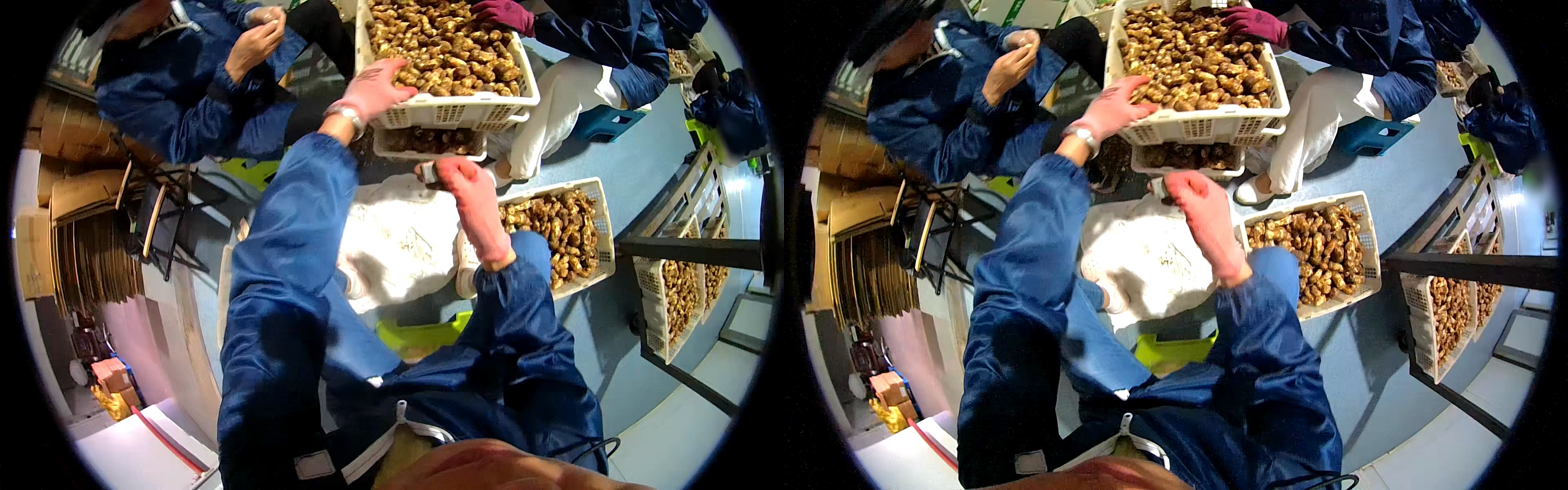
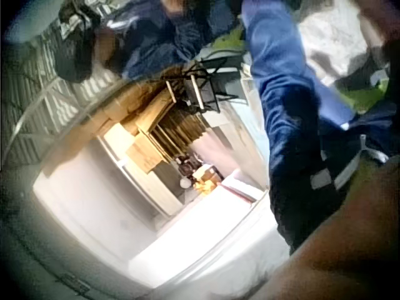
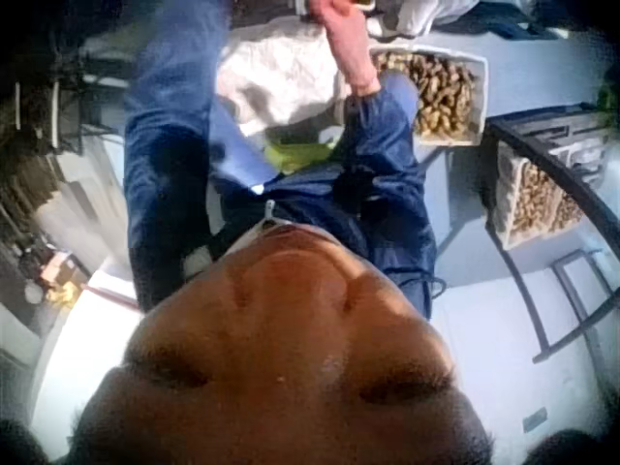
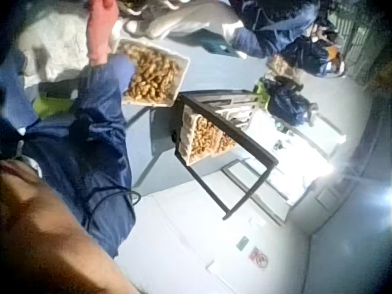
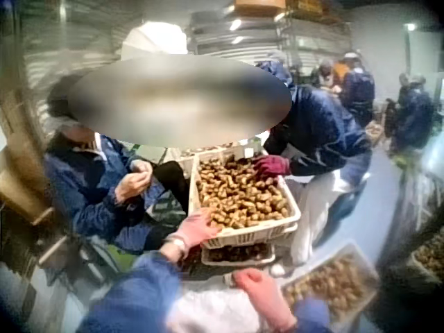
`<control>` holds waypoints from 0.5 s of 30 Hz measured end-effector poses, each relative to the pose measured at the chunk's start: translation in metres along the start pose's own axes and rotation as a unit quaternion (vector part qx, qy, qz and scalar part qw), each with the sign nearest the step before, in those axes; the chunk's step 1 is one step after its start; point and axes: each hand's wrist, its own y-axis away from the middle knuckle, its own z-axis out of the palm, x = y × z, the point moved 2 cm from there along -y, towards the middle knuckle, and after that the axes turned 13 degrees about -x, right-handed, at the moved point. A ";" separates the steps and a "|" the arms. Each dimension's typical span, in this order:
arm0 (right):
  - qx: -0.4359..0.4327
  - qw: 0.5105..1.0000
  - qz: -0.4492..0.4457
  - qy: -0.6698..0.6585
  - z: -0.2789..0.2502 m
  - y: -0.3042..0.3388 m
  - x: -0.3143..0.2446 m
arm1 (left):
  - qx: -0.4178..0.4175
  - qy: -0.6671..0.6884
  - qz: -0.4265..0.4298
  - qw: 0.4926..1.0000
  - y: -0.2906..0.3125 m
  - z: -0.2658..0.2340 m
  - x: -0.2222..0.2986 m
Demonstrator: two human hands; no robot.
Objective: The person sorts ginger roots by hand, removing small pieces and placing the roots into different crates.
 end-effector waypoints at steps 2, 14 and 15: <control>0.019 1.000 0.021 0.008 -0.001 0.006 -0.014 | -0.069 -0.118 -0.038 0.990 -0.048 0.013 0.000; 0.013 0.998 0.040 0.050 0.000 0.012 -0.041 | -0.170 -0.073 -0.113 0.976 -0.094 0.026 -0.015; 0.011 0.998 0.042 0.039 0.005 0.010 -0.038 | -0.164 -0.070 -0.132 0.975 -0.093 0.025 -0.023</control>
